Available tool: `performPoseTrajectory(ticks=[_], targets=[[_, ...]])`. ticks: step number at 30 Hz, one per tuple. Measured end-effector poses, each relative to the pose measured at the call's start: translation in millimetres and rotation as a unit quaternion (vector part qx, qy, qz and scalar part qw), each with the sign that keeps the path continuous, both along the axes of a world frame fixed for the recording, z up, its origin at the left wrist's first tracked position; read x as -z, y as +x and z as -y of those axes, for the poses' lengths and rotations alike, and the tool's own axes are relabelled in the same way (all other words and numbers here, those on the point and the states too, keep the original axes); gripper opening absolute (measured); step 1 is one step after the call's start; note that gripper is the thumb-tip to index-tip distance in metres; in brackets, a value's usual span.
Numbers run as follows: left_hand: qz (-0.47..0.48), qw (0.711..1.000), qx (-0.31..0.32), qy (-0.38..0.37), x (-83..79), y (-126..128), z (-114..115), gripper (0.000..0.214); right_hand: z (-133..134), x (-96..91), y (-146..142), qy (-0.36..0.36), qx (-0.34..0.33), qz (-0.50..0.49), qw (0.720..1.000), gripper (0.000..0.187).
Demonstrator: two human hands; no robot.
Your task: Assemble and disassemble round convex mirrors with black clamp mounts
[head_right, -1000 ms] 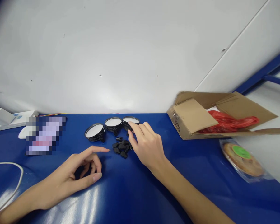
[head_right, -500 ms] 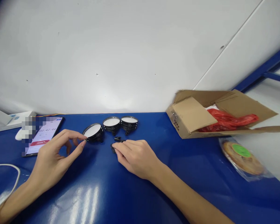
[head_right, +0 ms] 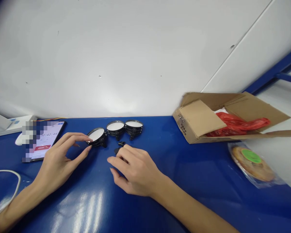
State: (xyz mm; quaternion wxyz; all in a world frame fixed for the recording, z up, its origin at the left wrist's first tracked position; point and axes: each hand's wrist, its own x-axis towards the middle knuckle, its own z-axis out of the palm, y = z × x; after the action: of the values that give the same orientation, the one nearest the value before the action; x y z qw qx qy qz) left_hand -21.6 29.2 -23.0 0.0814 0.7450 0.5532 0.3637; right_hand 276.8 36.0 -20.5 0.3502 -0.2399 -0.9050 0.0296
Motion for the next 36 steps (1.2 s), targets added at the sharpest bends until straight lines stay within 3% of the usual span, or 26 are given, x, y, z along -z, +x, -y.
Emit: performPoseTrajectory(ticks=[5, 9, 16, 26, 36], targets=[[0.002, 1.000, 0.001, -0.007, -1.0, 0, 2, 0.016, -1, 1.9, -1, -0.034, 0.104, 0.009, 0.994, 0.030], [0.001, 1.000, -0.005, -0.004, -2.4, 0, 2, 0.016, -2, 9.0, 1, -0.057, 0.164, 0.038, 0.984, 0.027], [0.001, 1.000, -0.009, -0.009, -3.2, 1, 3, 0.015, -3, 12.7, 3, -0.128, 0.136, 0.044, 0.981, 0.015], [-0.025, 1.000, -0.003, 0.014, -3.9, 1, 2, 0.014, -14, 4.1, 20, -0.102, 0.164, 0.014, 0.981, 0.013], [-0.166, 0.976, 0.073, 0.118, 2.3, -10, -3, 0.032, -14, 6.7, 19, -0.099, 0.176, 0.024, 0.979, 0.010]])
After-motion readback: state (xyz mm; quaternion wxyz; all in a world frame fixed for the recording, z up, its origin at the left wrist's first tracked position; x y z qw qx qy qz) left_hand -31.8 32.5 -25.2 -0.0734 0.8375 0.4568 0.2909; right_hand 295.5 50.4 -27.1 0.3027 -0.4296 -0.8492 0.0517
